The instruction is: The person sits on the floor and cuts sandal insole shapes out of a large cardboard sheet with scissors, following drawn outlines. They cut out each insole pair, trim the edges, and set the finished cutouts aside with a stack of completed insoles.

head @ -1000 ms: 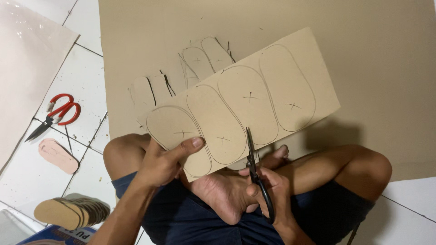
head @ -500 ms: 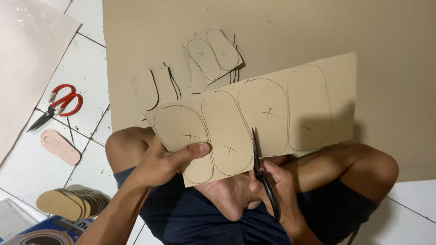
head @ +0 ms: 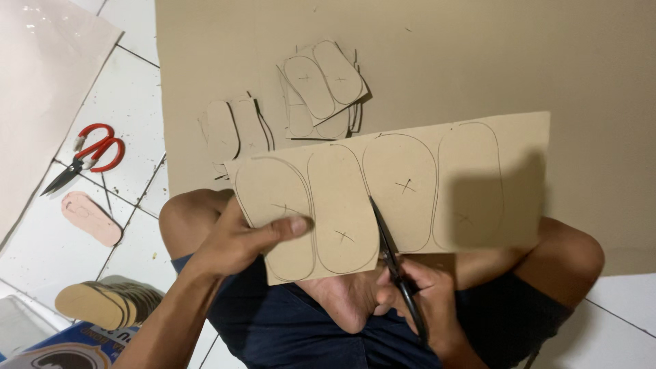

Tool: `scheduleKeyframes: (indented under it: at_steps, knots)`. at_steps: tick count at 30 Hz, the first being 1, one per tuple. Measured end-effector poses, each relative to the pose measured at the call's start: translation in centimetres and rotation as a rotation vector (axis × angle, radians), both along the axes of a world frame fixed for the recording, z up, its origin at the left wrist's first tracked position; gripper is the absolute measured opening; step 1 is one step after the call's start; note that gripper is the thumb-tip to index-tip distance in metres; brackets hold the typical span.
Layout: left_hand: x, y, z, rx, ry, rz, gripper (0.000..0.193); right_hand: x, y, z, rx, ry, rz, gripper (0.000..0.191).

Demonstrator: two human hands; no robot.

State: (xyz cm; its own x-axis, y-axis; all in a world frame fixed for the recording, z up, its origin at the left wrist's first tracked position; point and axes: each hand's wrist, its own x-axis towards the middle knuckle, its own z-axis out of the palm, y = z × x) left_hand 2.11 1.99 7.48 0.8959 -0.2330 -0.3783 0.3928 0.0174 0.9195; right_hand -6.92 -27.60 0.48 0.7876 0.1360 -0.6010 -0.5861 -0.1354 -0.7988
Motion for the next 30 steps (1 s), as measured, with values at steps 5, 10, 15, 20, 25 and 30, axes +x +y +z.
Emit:
scheduleKeyframes:
  at_steps: [5,10,15,20,25,30]
  knots:
    - [0.0,0.6,0.6,0.167,-0.124,-0.145,0.038,1.1,-0.9,1.4,0.288,0.056,0.112,0.035]
    - [0.1,-1.2,0.7,0.005,0.046,-0.034,0.042,2.0,0.8,1.3,0.104,-0.16,0.148,0.035]
    - [-0.4,-1.7,1.1,-0.018,0.05,-0.02,0.041,1.9,1.7,0.9,0.025,-0.331,0.094,0.039]
    - [-0.7,-1.4,1.2,0.019,0.059,-0.013,0.044,1.2,1.7,0.8,0.098,-0.292,0.018,0.03]
    - [-0.8,-1.8,0.9,-0.054,0.113,0.018,0.049,0.4,1.6,0.0,0.03,-0.281,-0.035,0.023]
    - [-1.1,-2.0,0.3,-0.132,0.122,0.026,0.049,-0.5,1.9,-1.1,-0.039,-0.286,-0.078,0.014]
